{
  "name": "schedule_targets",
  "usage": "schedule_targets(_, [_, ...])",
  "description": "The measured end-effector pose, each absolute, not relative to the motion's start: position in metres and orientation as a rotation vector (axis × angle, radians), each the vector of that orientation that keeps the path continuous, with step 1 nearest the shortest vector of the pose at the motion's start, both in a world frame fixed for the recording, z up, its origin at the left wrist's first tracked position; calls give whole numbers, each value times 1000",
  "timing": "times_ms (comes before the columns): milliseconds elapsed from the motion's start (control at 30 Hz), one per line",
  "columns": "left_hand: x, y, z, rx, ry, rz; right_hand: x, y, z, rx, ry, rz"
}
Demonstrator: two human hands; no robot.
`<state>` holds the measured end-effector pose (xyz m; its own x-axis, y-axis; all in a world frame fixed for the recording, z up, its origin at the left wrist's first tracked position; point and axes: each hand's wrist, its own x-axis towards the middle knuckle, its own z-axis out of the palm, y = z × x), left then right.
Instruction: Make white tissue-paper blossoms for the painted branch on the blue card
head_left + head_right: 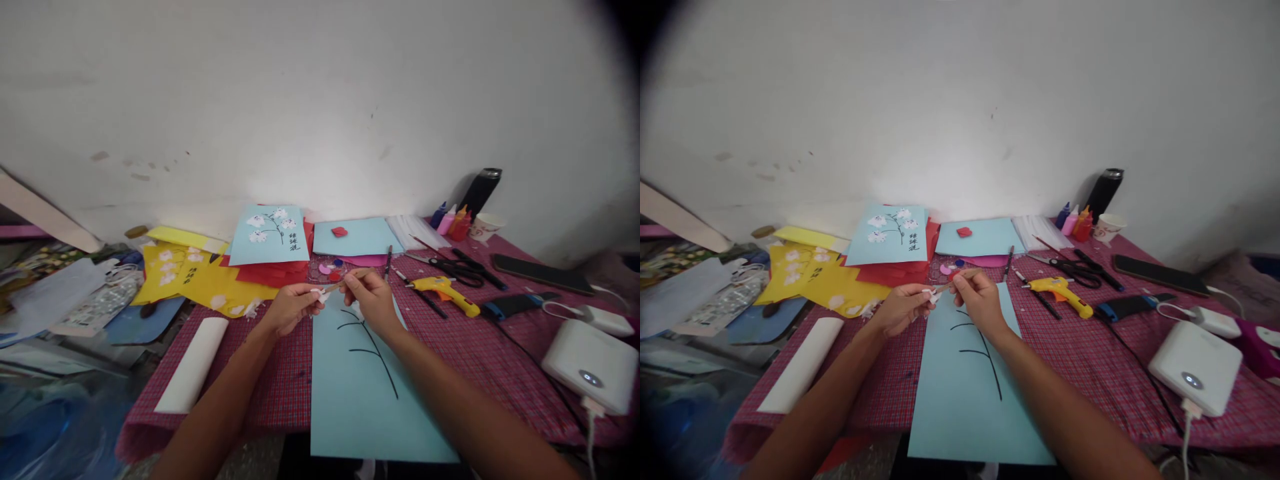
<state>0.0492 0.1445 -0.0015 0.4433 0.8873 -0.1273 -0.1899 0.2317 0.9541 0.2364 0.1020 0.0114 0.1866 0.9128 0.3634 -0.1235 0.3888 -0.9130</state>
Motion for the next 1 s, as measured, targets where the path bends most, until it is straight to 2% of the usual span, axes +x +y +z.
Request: schedule_targets(1000, [51,144,6,1005,799,974,237,101,9,-865,-1089,1000])
